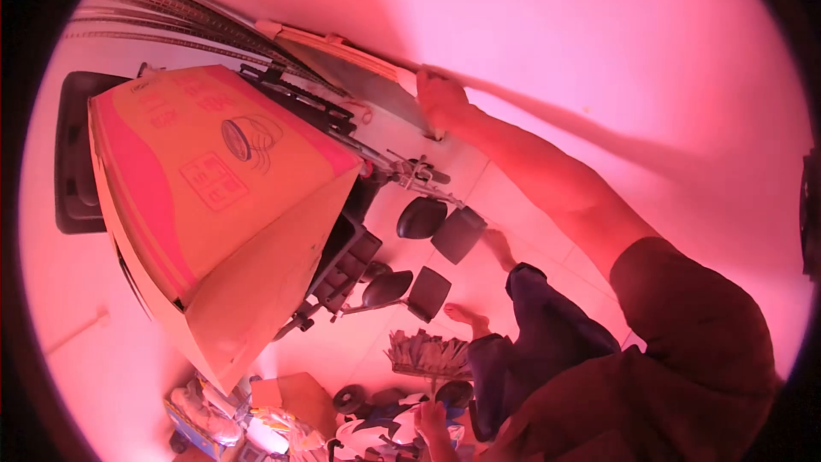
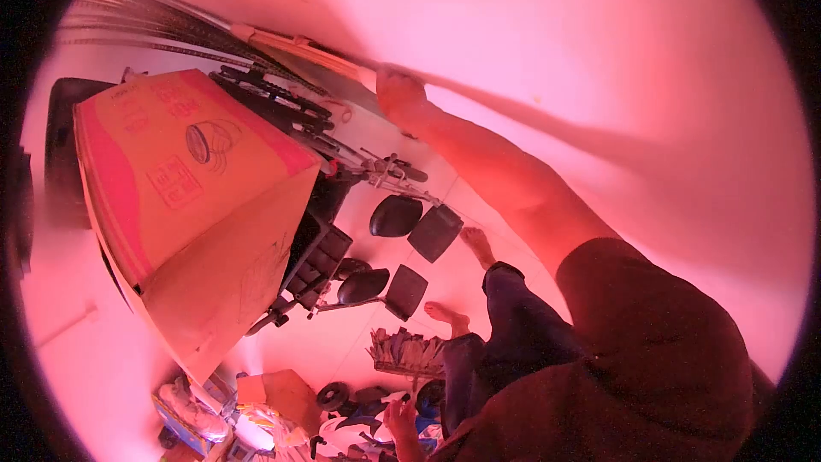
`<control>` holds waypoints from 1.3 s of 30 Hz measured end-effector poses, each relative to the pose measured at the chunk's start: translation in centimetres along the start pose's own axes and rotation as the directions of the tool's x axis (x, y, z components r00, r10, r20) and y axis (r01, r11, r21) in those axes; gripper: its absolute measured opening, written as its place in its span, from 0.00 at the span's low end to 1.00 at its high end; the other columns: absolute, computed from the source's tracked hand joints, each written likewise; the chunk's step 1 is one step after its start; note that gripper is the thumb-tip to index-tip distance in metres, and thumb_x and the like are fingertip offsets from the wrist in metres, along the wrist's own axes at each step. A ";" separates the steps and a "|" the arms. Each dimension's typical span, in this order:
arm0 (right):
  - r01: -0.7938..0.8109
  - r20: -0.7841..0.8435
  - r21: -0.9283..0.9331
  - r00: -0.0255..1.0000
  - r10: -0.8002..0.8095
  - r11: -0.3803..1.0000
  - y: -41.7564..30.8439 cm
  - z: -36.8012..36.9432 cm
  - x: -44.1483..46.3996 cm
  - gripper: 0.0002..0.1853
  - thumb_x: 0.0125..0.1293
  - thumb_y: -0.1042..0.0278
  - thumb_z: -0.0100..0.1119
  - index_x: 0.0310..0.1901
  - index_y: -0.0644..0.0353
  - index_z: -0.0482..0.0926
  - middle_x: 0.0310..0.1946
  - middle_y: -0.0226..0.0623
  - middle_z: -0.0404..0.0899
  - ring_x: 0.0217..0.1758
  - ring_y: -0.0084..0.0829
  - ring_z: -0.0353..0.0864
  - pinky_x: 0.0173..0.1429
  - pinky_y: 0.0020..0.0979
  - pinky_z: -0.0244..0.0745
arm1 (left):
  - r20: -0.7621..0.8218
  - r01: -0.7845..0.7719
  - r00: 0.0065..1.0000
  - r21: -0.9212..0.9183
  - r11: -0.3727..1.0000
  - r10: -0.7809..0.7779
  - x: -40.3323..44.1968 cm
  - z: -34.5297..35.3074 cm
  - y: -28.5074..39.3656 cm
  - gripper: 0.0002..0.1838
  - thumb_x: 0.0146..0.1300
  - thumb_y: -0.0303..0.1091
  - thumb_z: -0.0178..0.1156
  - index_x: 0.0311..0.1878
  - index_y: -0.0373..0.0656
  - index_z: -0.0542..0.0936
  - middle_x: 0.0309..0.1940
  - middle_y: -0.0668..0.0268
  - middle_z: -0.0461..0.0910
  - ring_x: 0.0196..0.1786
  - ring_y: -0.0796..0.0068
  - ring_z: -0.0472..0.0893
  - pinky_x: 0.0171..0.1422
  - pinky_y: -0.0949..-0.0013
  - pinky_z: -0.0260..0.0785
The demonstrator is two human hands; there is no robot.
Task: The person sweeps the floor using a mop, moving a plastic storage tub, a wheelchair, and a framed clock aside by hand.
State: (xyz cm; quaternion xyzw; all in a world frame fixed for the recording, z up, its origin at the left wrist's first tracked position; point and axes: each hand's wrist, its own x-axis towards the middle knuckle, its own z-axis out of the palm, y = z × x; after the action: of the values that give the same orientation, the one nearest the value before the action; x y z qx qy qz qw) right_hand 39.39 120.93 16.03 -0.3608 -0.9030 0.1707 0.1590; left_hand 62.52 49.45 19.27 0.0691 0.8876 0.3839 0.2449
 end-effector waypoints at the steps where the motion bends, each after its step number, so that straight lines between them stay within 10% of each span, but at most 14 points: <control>1: -0.071 0.167 0.011 0.984 0.068 0.997 0.0 -0.3 0.4 0.22 0.59 0.62 0.59 0.48 0.69 0.66 0.38 0.54 0.79 0.38 0.48 0.81 0.42 0.42 0.77 | -0.074 0.308 0.930 -0.384 0.871 -0.361 0.6 0.3 2.7 0.11 0.59 0.33 0.61 0.43 0.43 0.72 0.31 0.64 0.75 0.31 0.64 0.79 0.28 0.71 0.71; 2: -0.065 0.170 0.012 0.983 0.062 0.998 0.2 -0.3 0.5 0.22 0.59 0.62 0.59 0.48 0.69 0.66 0.38 0.54 0.79 0.38 0.48 0.81 0.42 0.42 0.77 | 0.004 0.474 0.738 -0.714 0.515 -0.675 1.0 0.6 4.4 0.12 0.59 0.33 0.61 0.44 0.43 0.72 0.31 0.64 0.75 0.32 0.64 0.79 0.28 0.70 0.71; 13: 0.081 0.118 -0.066 0.990 -0.073 0.995 0.9 -3.1 -2.7 0.19 0.56 0.63 0.59 0.45 0.67 0.69 0.42 0.53 0.77 0.45 0.45 0.79 0.47 0.42 0.75 | 0.058 0.569 0.702 -0.644 0.510 -0.710 2.9 0.5 3.3 0.07 0.60 0.36 0.57 0.38 0.44 0.75 0.33 0.67 0.76 0.37 0.66 0.80 0.34 0.71 0.74; 15: 0.209 -0.218 -0.098 0.949 -0.226 0.973 -0.3 -4.7 -4.7 0.17 0.57 0.65 0.59 0.44 0.66 0.70 0.44 0.52 0.73 0.50 0.43 0.76 0.50 0.42 0.73 | 0.016 0.445 0.849 -0.563 0.697 -0.529 3.9 -0.1 0.2 0.07 0.63 0.35 0.54 0.39 0.43 0.75 0.33 0.66 0.76 0.38 0.67 0.80 0.35 0.70 0.74; 16: 0.213 -0.212 -0.091 0.950 -0.228 0.973 -1.5 -5.2 -5.7 0.17 0.57 0.65 0.59 0.44 0.66 0.70 0.44 0.52 0.73 0.50 0.43 0.76 0.50 0.42 0.73 | -0.122 0.269 0.951 -0.125 0.955 -0.284 4.9 -0.6 -1.5 0.07 0.63 0.35 0.53 0.40 0.43 0.75 0.33 0.66 0.76 0.38 0.68 0.79 0.36 0.69 0.74; 18: 0.224 -0.051 0.241 0.975 -0.219 0.944 -3.1 -5.2 -7.6 0.19 0.57 0.67 0.59 0.49 0.63 0.70 0.46 0.47 0.71 0.53 0.46 0.71 0.55 0.44 0.69 | -0.233 0.197 0.944 -0.170 0.965 -0.234 8.4 -1.5 -0.1 0.07 0.65 0.36 0.52 0.39 0.42 0.74 0.31 0.66 0.75 0.36 0.71 0.77 0.35 0.71 0.73; 19: 0.175 0.161 0.325 0.958 -0.237 0.929 -3.7 -4.0 -8.3 0.24 0.55 0.66 0.61 0.52 0.64 0.69 0.50 0.49 0.71 0.55 0.46 0.71 0.58 0.41 0.69 | -0.209 0.247 0.848 -0.656 0.713 -0.487 10.8 -2.3 2.6 0.07 0.65 0.36 0.52 0.38 0.42 0.74 0.30 0.66 0.74 0.34 0.73 0.76 0.33 0.73 0.72; 21: 0.188 0.234 0.377 0.928 -0.289 0.907 -5.1 -0.6 -8.6 0.27 0.53 0.66 0.62 0.54 0.64 0.68 0.51 0.50 0.71 0.56 0.46 0.71 0.58 0.40 0.68 | -0.132 0.081 0.961 -0.708 0.701 -0.244 16.5 -6.3 1.5 0.10 0.67 0.40 0.52 0.41 0.43 0.74 0.29 0.68 0.74 0.29 0.75 0.74 0.30 0.77 0.69; 24: 0.282 0.200 0.424 0.898 -0.392 0.861 -7.0 7.0 -8.0 0.34 0.48 0.64 0.65 0.59 0.64 0.66 0.51 0.50 0.72 0.54 0.42 0.73 0.58 0.35 0.69 | -0.467 0.017 0.831 -0.520 0.854 -0.301 24.7 -9.4 3.9 0.28 0.65 0.45 0.55 0.63 0.41 0.64 0.60 0.57 0.68 0.62 0.62 0.69 0.61 0.58 0.64; 26: -0.095 0.430 0.753 0.820 -0.378 0.651 -9.9 8.8 -7.1 0.31 0.49 0.58 0.66 0.54 0.65 0.71 0.48 0.48 0.76 0.49 0.36 0.77 0.53 0.33 0.72 | -0.504 -0.141 0.842 -0.551 0.822 -0.193 30.4 -12.3 0.5 0.32 0.64 0.44 0.57 0.66 0.43 0.57 0.60 0.62 0.67 0.62 0.67 0.68 0.62 0.59 0.64; 30: -0.091 0.426 0.547 0.886 -0.182 0.832 -11.9 10.1 -5.6 0.28 0.49 0.42 0.62 0.37 0.64 0.82 0.30 0.46 0.82 0.35 0.38 0.82 0.42 0.38 0.75 | -0.329 -0.019 0.924 -0.544 0.839 -0.193 37.4 -13.6 3.8 0.17 0.56 0.42 0.65 0.46 0.49 0.75 0.41 0.71 0.74 0.47 0.79 0.70 0.52 0.69 0.61; 33: 0.051 0.255 0.466 0.948 -0.189 0.883 -12.5 9.9 -6.3 0.25 0.53 0.43 0.61 0.34 0.63 0.82 0.24 0.43 0.81 0.30 0.38 0.82 0.40 0.37 0.75 | -0.596 -0.146 0.801 -0.117 0.982 0.048 42.6 -12.2 1.8 0.15 0.59 0.41 0.61 0.46 0.42 0.78 0.35 0.65 0.78 0.32 0.76 0.75 0.35 0.72 0.68; 35: 0.004 0.357 0.636 0.885 -0.298 0.771 -10.8 12.5 -5.4 0.20 0.61 0.50 0.59 0.37 0.62 0.81 0.30 0.35 0.83 0.34 0.23 0.80 0.37 0.29 0.72 | -0.638 -0.341 0.762 -0.254 0.905 0.108 44.5 -11.9 0.3 0.15 0.59 0.41 0.60 0.45 0.42 0.79 0.33 0.66 0.77 0.33 0.77 0.74 0.35 0.70 0.68; 39: -0.024 0.180 0.845 0.954 -0.242 0.533 -13.7 10.5 -8.2 0.04 0.61 0.75 0.55 0.37 0.62 0.77 0.22 0.31 0.75 0.24 0.26 0.73 0.27 0.31 0.70 | -0.591 -0.163 0.806 -0.143 0.976 0.048 41.9 -11.3 3.9 0.16 0.54 0.40 0.59 0.41 0.39 0.83 0.32 0.61 0.80 0.33 0.72 0.76 0.36 0.65 0.68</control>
State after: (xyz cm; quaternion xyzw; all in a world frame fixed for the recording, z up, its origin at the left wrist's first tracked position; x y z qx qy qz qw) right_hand 32.55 103.75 11.14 -0.1552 -0.7438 0.6200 0.1957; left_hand 20.26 57.85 12.64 -0.0260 0.8744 0.4813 -0.0556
